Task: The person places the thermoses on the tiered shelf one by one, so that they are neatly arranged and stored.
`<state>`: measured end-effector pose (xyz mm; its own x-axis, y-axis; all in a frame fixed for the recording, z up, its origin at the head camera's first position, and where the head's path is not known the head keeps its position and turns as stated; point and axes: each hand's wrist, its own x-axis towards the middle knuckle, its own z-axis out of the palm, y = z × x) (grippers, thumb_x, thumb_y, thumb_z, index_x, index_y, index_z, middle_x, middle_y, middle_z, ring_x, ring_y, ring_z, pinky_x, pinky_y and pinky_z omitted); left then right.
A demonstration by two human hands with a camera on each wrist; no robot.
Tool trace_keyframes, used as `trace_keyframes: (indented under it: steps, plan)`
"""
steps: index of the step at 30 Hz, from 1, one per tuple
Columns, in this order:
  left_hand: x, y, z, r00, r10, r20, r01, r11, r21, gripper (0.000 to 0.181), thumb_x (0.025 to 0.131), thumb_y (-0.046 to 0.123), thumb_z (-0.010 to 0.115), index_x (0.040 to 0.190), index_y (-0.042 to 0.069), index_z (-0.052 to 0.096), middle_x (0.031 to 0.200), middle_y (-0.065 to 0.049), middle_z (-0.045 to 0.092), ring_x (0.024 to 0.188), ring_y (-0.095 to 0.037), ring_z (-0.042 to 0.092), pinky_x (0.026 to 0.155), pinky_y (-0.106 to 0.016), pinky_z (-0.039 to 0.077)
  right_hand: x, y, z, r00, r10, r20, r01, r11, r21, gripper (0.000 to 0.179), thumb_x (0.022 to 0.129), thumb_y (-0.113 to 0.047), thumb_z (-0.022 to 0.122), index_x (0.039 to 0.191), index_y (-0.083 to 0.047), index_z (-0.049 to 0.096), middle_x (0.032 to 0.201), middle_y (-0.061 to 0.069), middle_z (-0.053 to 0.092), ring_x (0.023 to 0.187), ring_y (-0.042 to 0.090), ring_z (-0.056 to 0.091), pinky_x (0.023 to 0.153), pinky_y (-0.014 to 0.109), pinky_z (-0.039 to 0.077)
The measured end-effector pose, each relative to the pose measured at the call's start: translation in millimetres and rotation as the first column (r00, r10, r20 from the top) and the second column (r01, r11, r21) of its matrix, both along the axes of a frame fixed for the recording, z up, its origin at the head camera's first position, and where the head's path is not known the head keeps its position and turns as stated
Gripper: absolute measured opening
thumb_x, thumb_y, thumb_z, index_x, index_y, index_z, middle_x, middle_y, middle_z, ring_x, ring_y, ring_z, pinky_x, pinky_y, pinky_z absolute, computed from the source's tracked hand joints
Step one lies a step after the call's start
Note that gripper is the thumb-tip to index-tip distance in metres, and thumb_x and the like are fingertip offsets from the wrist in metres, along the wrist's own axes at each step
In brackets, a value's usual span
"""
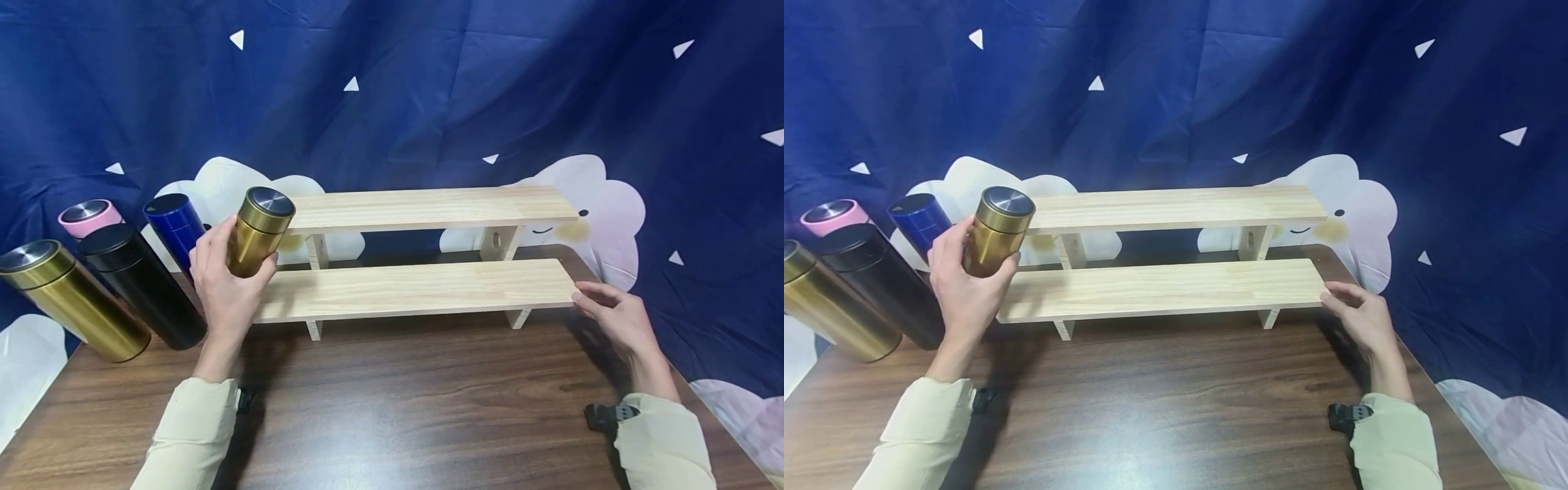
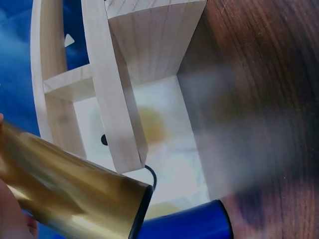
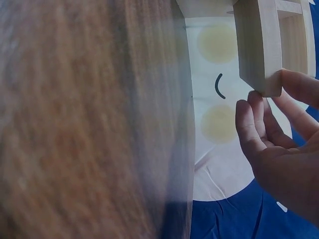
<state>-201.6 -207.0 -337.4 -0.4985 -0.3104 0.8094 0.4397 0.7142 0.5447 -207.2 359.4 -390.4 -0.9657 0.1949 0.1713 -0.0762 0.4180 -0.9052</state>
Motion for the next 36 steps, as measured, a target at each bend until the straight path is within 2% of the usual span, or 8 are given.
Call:
trace_keyframes:
  steps: [12,19,24,27,31,36]
  plan:
    - [-3.1,10.3,4.4,1.000,-0.013,-0.028,0.011,0.998,-0.070,0.066,0.071,0.020,0.085,0.133,0.015,0.065,0.125,-0.013,0.061,0.112,-0.039,0.049,0.090,-0.049,0.032,0.0,-0.1,-0.6,1.000,-0.003,0.012,0.003,1.000,0.018,0.045,0.094,-0.011,0.071,0.127,0.018,0.057,0.085,-0.025,0.063,0.077,-0.007,0.065,0.071,0.014,0.053]
    - [-4.8,21.1,7.9,0.998,-0.039,-0.056,0.033,0.994,-0.105,0.063,0.071,0.018,0.081,0.132,0.015,0.067,0.124,-0.013,0.063,0.110,-0.038,0.050,0.089,-0.049,0.031,-0.6,2.4,0.3,0.999,0.026,0.027,-0.023,0.994,-0.107,0.030,0.093,-0.008,0.073,0.121,0.003,0.067,0.088,-0.022,0.068,0.078,-0.004,0.067,0.072,0.014,0.053]
    - [-5.3,28.1,11.7,0.996,-0.058,-0.065,0.047,0.987,-0.154,0.062,0.071,0.017,0.079,0.131,0.015,0.067,0.125,-0.013,0.062,0.108,-0.038,0.050,0.087,-0.047,0.030,-0.2,2.3,0.4,0.999,0.030,0.029,-0.026,0.991,-0.133,0.028,0.093,-0.008,0.073,0.119,0.000,0.067,0.088,-0.021,0.068,0.079,-0.004,0.067,0.073,0.014,0.053]
    - [-5.8,31.5,13.0,0.995,-0.068,-0.068,0.055,0.983,-0.177,0.062,0.070,0.015,0.079,0.131,0.016,0.067,0.125,-0.013,0.062,0.108,-0.038,0.050,0.088,-0.047,0.030,-0.2,2.6,-0.4,0.999,0.033,0.025,-0.029,0.989,-0.147,0.022,0.093,-0.007,0.073,0.115,-0.006,0.071,0.088,-0.021,0.068,0.079,-0.004,0.067,0.072,0.013,0.053]
    - [-6.7,34.8,14.0,0.994,-0.084,-0.070,0.069,0.978,-0.199,0.063,0.070,0.013,0.079,0.131,0.017,0.067,0.125,-0.012,0.062,0.109,-0.037,0.050,0.088,-0.050,0.030,0.0,2.6,-0.8,0.999,0.029,0.026,-0.026,0.992,-0.125,0.019,0.093,-0.009,0.073,0.111,-0.013,0.072,0.088,-0.022,0.067,0.079,-0.005,0.066,0.071,0.013,0.053]
    - [-8.8,37.8,15.0,0.992,-0.103,-0.070,0.084,0.969,-0.233,0.064,0.070,0.013,0.080,0.132,0.016,0.067,0.126,-0.013,0.062,0.108,-0.038,0.050,0.087,-0.055,0.031,0.1,2.4,-0.9,0.999,0.016,0.032,-0.014,0.996,-0.084,0.020,0.093,-0.011,0.073,0.114,-0.010,0.070,0.087,-0.024,0.066,0.079,-0.007,0.064,0.072,0.014,0.053]
